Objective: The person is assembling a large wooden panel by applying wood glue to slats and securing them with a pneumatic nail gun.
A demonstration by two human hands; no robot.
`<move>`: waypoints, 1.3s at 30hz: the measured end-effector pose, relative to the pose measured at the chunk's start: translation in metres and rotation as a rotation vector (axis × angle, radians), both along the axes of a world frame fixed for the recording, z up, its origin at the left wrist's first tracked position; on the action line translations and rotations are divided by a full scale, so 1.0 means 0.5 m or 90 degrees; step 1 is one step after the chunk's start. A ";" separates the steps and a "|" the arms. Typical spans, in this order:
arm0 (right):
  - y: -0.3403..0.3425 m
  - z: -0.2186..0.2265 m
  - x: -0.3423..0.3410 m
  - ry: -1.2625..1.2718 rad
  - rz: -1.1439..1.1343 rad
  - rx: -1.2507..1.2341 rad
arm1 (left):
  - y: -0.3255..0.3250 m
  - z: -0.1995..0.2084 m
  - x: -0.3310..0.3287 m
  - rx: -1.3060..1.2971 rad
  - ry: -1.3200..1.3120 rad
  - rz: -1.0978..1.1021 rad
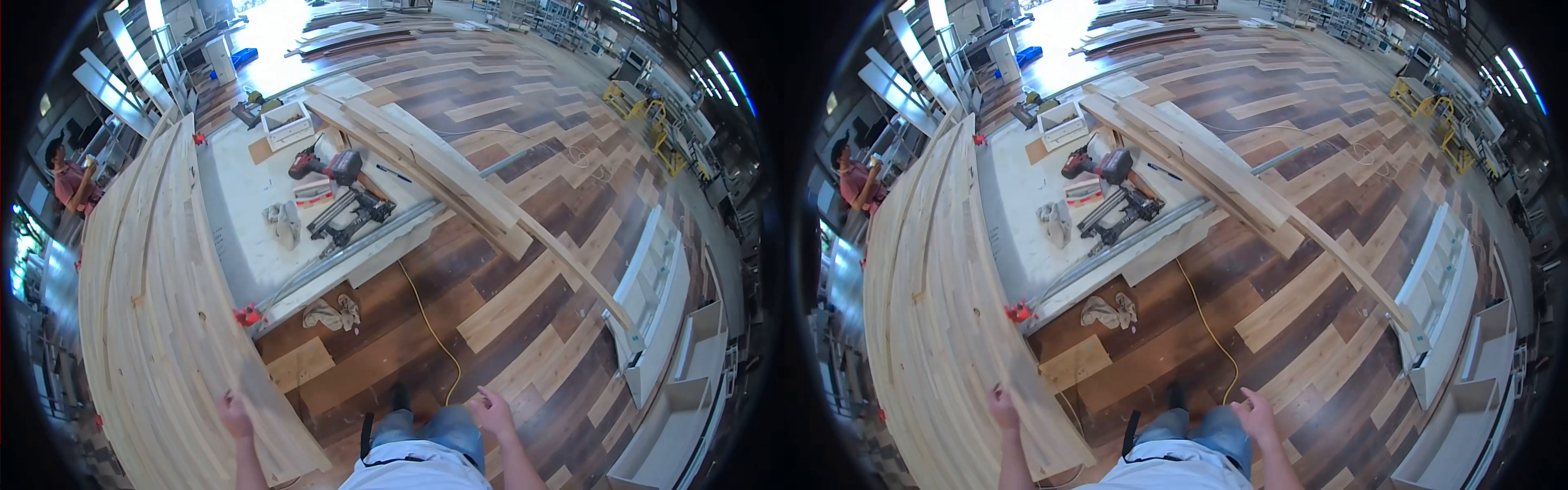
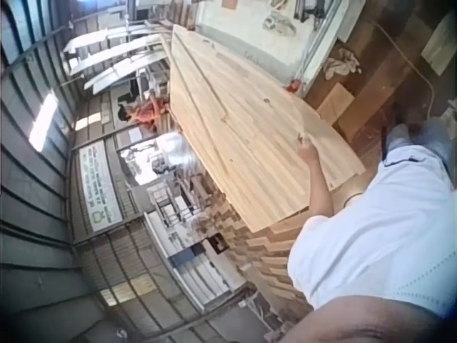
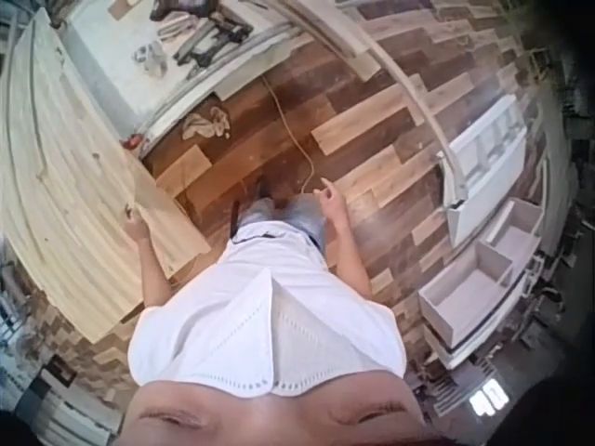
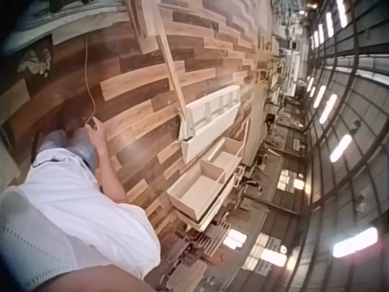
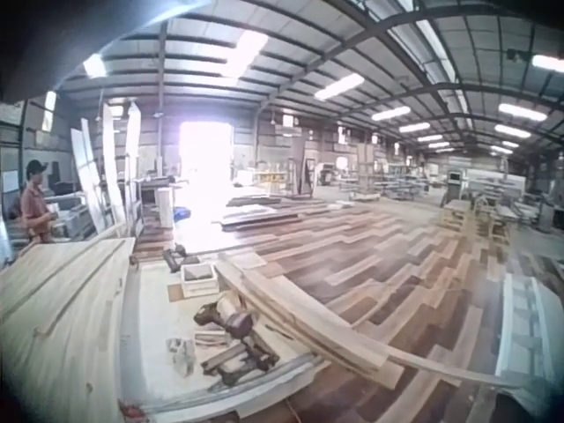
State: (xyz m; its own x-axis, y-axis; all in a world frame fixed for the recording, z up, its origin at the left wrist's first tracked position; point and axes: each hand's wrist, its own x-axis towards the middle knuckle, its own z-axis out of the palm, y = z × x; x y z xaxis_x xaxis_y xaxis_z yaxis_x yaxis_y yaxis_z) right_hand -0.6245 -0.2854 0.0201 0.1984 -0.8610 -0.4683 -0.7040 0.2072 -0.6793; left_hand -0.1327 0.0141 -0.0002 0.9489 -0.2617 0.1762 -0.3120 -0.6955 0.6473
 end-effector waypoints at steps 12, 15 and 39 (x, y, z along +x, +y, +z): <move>-0.681 0.065 0.092 -0.156 0.138 -0.207 | -0.658 0.086 -0.166 -0.111 0.143 -0.095; -0.799 0.113 0.157 -0.159 0.211 -0.303 | -0.812 0.131 -0.122 -0.086 0.164 -0.133; -1.148 0.028 0.627 0.249 0.305 -0.269 | -1.775 -0.116 0.585 0.263 0.186 -0.145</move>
State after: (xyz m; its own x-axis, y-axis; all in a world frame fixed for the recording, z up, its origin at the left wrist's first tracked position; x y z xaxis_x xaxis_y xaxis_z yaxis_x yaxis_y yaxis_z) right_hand -0.3110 -0.8596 0.0342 0.4841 -0.8443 -0.2296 -0.8579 -0.4064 -0.3142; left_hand 0.1598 -0.8735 -0.0580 0.8542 -0.4578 -0.2464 -0.3328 -0.8456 0.4175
